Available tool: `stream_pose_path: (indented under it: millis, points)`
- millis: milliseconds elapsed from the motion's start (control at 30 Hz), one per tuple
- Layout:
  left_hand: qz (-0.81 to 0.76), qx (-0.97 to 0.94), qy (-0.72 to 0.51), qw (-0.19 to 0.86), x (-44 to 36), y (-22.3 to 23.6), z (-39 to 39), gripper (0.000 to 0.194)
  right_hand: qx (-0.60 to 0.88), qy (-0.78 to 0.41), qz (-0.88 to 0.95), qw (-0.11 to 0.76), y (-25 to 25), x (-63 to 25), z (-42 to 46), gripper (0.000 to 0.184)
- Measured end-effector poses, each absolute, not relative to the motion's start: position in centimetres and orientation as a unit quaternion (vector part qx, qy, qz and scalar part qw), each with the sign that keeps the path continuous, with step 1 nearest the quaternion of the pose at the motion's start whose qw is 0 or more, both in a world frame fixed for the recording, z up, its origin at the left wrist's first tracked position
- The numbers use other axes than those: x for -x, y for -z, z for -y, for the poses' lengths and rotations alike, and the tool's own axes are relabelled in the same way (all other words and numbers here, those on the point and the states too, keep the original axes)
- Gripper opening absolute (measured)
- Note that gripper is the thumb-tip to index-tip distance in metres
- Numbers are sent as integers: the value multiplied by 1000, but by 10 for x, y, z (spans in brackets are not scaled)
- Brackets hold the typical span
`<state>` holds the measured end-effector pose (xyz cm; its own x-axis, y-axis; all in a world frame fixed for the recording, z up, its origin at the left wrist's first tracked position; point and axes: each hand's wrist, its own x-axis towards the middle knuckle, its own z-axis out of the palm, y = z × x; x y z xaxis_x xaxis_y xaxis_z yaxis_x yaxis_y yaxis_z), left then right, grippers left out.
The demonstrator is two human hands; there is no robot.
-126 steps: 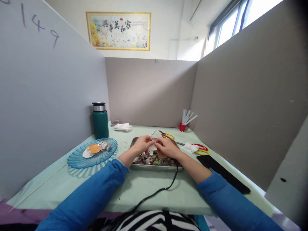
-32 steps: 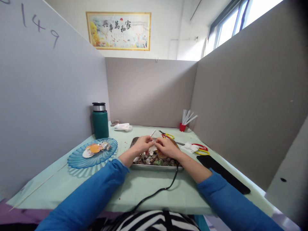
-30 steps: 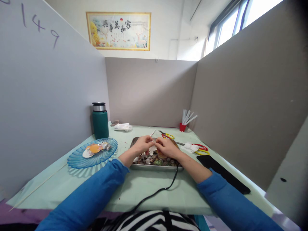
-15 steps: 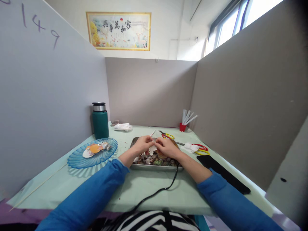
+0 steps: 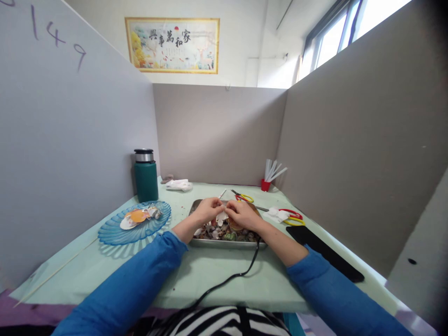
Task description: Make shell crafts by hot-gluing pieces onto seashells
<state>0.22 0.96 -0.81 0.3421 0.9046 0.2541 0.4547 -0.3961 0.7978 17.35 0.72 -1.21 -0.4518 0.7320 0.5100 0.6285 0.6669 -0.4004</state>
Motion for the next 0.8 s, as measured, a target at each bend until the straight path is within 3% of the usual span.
stream_pose_path:
  millis: [800]
  points:
    - [-442, -761, -354, 316, -3, 7, -9, 17, 401, -85, 849, 333, 13, -174, -9, 20]
